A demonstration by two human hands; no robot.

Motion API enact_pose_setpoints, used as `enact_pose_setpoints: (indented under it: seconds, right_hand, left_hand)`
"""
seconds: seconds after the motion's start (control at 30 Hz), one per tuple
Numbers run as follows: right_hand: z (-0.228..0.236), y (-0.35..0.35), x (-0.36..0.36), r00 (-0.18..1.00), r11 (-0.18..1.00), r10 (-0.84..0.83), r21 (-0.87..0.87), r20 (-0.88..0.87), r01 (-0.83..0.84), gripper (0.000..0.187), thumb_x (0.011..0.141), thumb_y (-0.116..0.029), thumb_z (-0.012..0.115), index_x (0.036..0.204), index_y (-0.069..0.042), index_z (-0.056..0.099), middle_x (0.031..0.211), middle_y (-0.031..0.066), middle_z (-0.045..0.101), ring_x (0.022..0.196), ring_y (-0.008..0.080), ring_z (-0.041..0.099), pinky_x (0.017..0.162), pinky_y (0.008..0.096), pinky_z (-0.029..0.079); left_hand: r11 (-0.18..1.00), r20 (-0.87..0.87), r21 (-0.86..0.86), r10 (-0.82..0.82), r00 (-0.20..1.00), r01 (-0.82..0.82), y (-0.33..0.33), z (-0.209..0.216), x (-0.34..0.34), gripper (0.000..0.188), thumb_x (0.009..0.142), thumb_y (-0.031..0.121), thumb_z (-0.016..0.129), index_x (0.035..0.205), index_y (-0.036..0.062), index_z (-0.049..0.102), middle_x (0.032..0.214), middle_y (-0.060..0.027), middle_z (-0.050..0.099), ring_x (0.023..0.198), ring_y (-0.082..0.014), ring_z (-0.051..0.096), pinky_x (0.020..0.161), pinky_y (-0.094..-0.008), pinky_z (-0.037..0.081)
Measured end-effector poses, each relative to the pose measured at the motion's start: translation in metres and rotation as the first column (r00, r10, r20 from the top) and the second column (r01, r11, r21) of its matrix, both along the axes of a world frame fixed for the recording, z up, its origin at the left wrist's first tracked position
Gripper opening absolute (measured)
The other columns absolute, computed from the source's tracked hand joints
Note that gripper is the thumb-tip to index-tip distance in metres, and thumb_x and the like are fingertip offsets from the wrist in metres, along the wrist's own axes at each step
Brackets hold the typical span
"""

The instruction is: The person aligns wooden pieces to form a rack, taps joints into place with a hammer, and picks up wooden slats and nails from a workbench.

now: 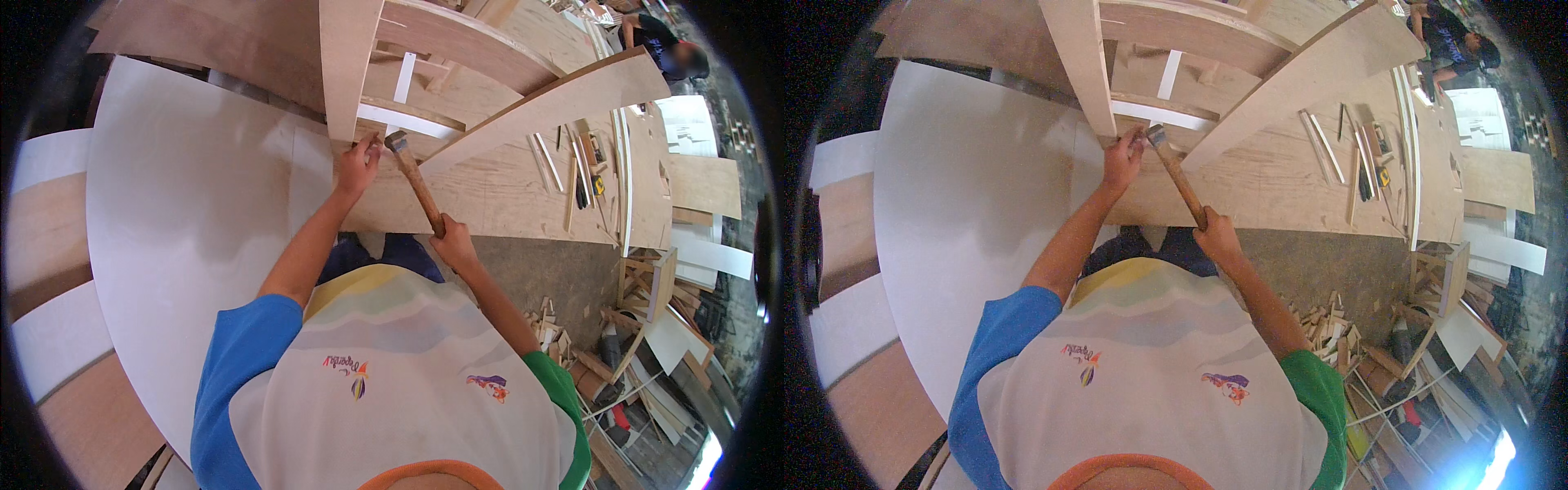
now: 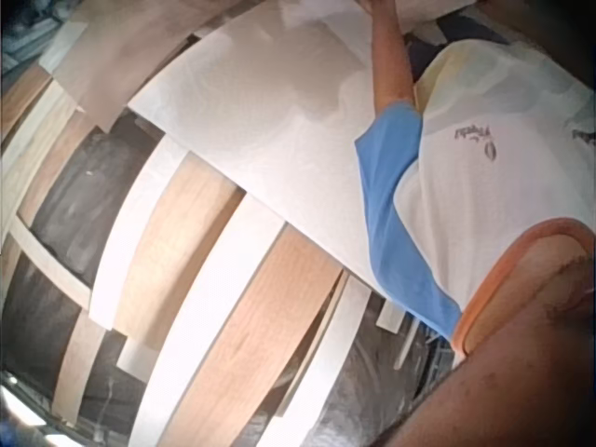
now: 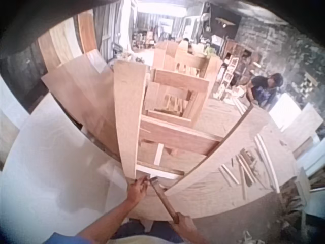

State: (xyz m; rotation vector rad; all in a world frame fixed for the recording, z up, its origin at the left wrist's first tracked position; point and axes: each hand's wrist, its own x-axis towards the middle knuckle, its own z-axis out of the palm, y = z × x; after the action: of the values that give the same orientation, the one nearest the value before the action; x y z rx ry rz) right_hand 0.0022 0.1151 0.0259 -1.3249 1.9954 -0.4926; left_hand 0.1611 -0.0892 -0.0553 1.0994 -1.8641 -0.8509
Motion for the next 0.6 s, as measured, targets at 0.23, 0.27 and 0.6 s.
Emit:
enact_pose_setpoints:
  seconds: [0.23, 0.27, 0.6]
  right_hand:
    - [0.005, -0.004, -0.003, 1.0, 1.0, 0.015, 0.009, -0.003, -0.015, 0.02, 0.072, -0.006, 0.061, 0.087, 0.004, 0.051, 0.07, 0.027, 0.058, 0.072, 0.0465, 0.06, 0.063, 0.049, 0.047]
    - [0.009, -0.002, -0.001, 1.0, 1.0, -0.006, 0.02, 0.009, 0.006, 0.021, 0.072, -0.006, 0.061, 0.088, 0.004, 0.052, 0.07, 0.027, 0.059, 0.073, 0.0465, 0.06, 0.064, 0.0491, 0.047]
    - [0.005, -0.001, -0.001, 1.0, 0.996, -0.017, 0.085, 0.021, 0.016, 0.023, 0.072, -0.007, 0.063, 0.09, 0.002, 0.053, 0.078, 0.0271, 0.061, 0.079, 0.0471, 0.06, 0.068, 0.051, 0.047]
  left_hand:
    - [1.0, -0.035, -0.025, 0.006, 0.999, -0.007, -0.001, -0.014, 0.0, 0.029, 0.087, 0.015, 0.062, 0.114, 0.005, 0.06, 0.09, -0.0116, 0.069, 0.08, -0.0245, 0.069, 0.07, -0.034, 0.054]
    - [1.0, -0.018, -0.026, 0.007, 1.0, -0.007, -0.002, -0.015, 0.001, 0.029, 0.087, 0.015, 0.062, 0.114, 0.0049, 0.06, 0.09, -0.0115, 0.069, 0.081, -0.0245, 0.069, 0.07, -0.034, 0.054]
    - [1.0, -0.065, -0.019, -0.013, 0.998, 0.012, 0.0, -0.009, 0.001, 0.029, 0.085, 0.011, 0.061, 0.113, 0.0039, 0.058, 0.09, -0.0121, 0.069, 0.081, -0.0254, 0.069, 0.071, -0.0337, 0.054]
